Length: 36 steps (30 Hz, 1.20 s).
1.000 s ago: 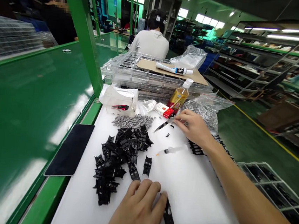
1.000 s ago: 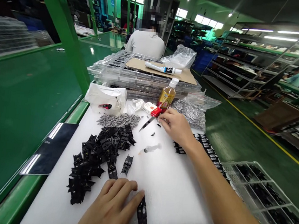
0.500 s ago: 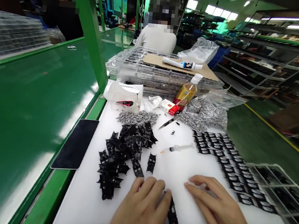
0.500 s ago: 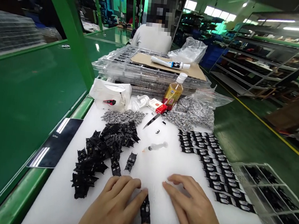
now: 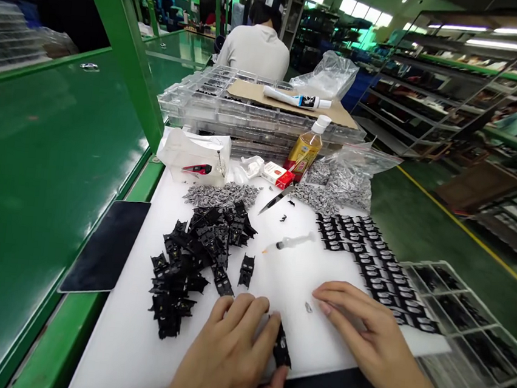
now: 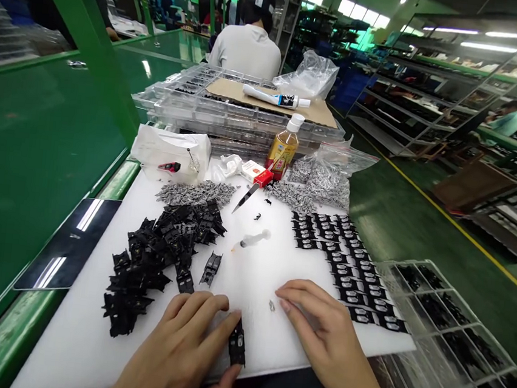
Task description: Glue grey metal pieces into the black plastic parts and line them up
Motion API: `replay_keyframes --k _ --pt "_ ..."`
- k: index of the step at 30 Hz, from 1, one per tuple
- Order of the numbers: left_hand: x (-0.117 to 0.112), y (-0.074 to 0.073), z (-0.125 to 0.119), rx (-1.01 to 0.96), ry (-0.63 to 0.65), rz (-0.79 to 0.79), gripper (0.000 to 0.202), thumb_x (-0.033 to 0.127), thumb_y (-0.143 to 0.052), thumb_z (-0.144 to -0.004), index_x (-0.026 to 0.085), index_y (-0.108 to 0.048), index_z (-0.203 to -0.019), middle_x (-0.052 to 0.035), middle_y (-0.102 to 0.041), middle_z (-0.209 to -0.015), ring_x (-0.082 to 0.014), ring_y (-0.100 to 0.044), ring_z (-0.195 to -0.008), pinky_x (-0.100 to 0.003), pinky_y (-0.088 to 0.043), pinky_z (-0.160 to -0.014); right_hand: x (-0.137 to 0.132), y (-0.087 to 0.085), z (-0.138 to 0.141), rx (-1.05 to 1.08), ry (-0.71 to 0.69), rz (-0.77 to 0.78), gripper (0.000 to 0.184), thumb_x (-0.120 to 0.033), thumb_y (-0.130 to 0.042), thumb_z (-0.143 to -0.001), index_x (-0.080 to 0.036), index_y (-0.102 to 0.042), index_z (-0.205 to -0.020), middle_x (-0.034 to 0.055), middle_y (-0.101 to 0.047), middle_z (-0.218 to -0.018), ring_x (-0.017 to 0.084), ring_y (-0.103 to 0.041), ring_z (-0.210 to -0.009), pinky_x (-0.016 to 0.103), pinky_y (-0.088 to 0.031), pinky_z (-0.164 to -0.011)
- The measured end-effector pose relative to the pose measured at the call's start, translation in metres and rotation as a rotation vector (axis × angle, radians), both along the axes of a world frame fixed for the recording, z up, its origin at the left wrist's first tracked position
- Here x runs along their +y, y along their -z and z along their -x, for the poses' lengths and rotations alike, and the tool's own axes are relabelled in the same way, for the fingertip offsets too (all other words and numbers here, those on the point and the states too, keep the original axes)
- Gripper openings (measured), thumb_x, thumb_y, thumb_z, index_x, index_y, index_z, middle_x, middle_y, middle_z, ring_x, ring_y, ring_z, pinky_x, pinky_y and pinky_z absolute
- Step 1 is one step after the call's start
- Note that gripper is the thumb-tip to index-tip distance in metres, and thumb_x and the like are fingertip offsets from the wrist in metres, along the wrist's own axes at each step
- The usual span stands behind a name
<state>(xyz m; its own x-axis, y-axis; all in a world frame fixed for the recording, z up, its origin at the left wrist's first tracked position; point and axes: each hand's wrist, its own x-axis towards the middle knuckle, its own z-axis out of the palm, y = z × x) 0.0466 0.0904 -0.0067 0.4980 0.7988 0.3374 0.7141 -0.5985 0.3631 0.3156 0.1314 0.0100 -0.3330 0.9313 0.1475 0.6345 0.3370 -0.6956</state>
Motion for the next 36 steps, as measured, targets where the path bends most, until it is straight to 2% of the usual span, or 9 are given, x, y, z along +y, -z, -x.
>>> replay_keyframes --k 3,6,10,15,18,22,26,31,36 --pt "0.0 -0.001 0.0 0.001 0.007 0.0 0.047 0.036 -0.067 -0.091 0.018 -0.062 -0.134 -0.0113 -0.066 -0.123 -0.0329 -0.058 -0.109 -0.049 -0.049 -0.089 0.003 -0.002 0.003 -0.006 -0.011 0.029 0.022 -0.033 -0.063 -0.104 -0.026 -0.082 -0.112 0.0107 -0.074 -0.115 0.024 -0.075 -0.103 0.024 -0.063 -0.063" --pt "-0.001 -0.003 0.0 0.007 0.013 0.012 0.046 0.036 -0.066 -0.092 0.018 -0.062 -0.134 -0.0115 -0.066 -0.123 -0.0325 -0.058 -0.109 -0.049 -0.049 -0.088 0.003 -0.001 0.006 -0.035 -0.064 -0.035 0.018 -0.029 -0.063 -0.104 -0.028 -0.081 -0.105 0.0073 -0.071 -0.107 0.021 -0.073 -0.098 0.026 -0.063 -0.075" --pt "-0.002 -0.007 0.0 0.007 0.013 0.053 0.043 0.036 -0.064 -0.095 0.018 -0.062 -0.134 -0.0115 -0.065 -0.123 -0.0327 -0.058 -0.11 -0.049 -0.048 -0.089 -0.003 0.005 0.006 -0.038 -0.018 -0.097 0.012 -0.029 -0.066 -0.104 -0.03 -0.077 -0.104 0.005 -0.068 -0.11 0.02 -0.07 -0.1 0.03 -0.059 -0.085" --pt "-0.002 -0.011 -0.001 0.014 0.016 0.083 0.041 0.037 -0.062 -0.098 0.019 -0.061 -0.135 -0.0116 -0.065 -0.124 -0.0333 -0.057 -0.112 -0.05 -0.047 -0.089 -0.005 0.011 0.007 -0.044 0.048 0.07 0.013 -0.037 -0.063 -0.105 -0.028 -0.072 -0.1 0.0054 -0.067 -0.111 0.024 -0.067 -0.103 0.034 -0.057 -0.082" --pt "-0.003 -0.011 0.0 0.01 0.019 0.075 0.041 0.038 -0.061 -0.099 0.019 -0.06 -0.136 -0.0123 -0.064 -0.127 -0.0338 -0.057 -0.113 -0.05 -0.046 -0.089 -0.005 0.009 0.009 -0.075 0.062 0.079 0.014 -0.037 -0.061 -0.106 -0.028 -0.07 -0.1 0.0048 -0.066 -0.111 0.024 -0.065 -0.103 0.038 -0.054 -0.087" --pt "-0.003 -0.011 0.0 0.001 0.018 0.085 0.042 0.04 -0.06 -0.1 0.019 -0.059 -0.136 -0.0114 -0.064 -0.126 -0.0333 -0.057 -0.113 -0.05 -0.044 -0.09 -0.014 0.0 0.018 -0.012 0.009 0.004 0.007 -0.027 -0.06 -0.106 -0.028 -0.067 -0.105 0.0031 -0.065 -0.111 0.02 -0.065 -0.104 0.033 -0.052 -0.089" --pt "-0.002 -0.01 0.0 -0.001 0.029 0.083 0.041 0.041 -0.06 -0.1 0.019 -0.06 -0.135 -0.0109 -0.064 -0.125 -0.033 -0.057 -0.112 -0.05 -0.044 -0.089 -0.034 -0.006 0.038 0.138 -0.063 -0.073 0.014 -0.016 -0.065 -0.103 -0.029 -0.068 -0.108 0.0014 -0.064 -0.11 0.016 -0.065 -0.105 0.026 -0.052 -0.091" --pt "-0.001 -0.011 0.0 0.008 0.023 0.06 0.04 0.04 -0.059 -0.1 0.019 -0.061 -0.134 -0.0117 -0.064 -0.126 -0.0335 -0.057 -0.113 -0.05 -0.043 -0.088 -0.046 0.006 0.059 0.116 -0.022 -0.133 0.016 -0.013 -0.064 -0.102 -0.028 -0.069 -0.105 0.0021 -0.062 -0.112 0.016 -0.063 -0.108 0.026 -0.051 -0.094" --pt "-0.002 -0.011 0.001 0.015 0.029 0.047 0.04 0.042 -0.058 -0.101 0.019 -0.061 -0.133 -0.0118 -0.064 -0.126 -0.0333 -0.057 -0.112 -0.05 -0.042 -0.088 -0.044 0.011 0.059 0.055 -0.053 -0.168 0.019 -0.011 -0.063 -0.102 -0.027 -0.068 -0.11 0.0037 -0.062 -0.115 0.018 -0.062 -0.112 0.031 -0.053 -0.096"
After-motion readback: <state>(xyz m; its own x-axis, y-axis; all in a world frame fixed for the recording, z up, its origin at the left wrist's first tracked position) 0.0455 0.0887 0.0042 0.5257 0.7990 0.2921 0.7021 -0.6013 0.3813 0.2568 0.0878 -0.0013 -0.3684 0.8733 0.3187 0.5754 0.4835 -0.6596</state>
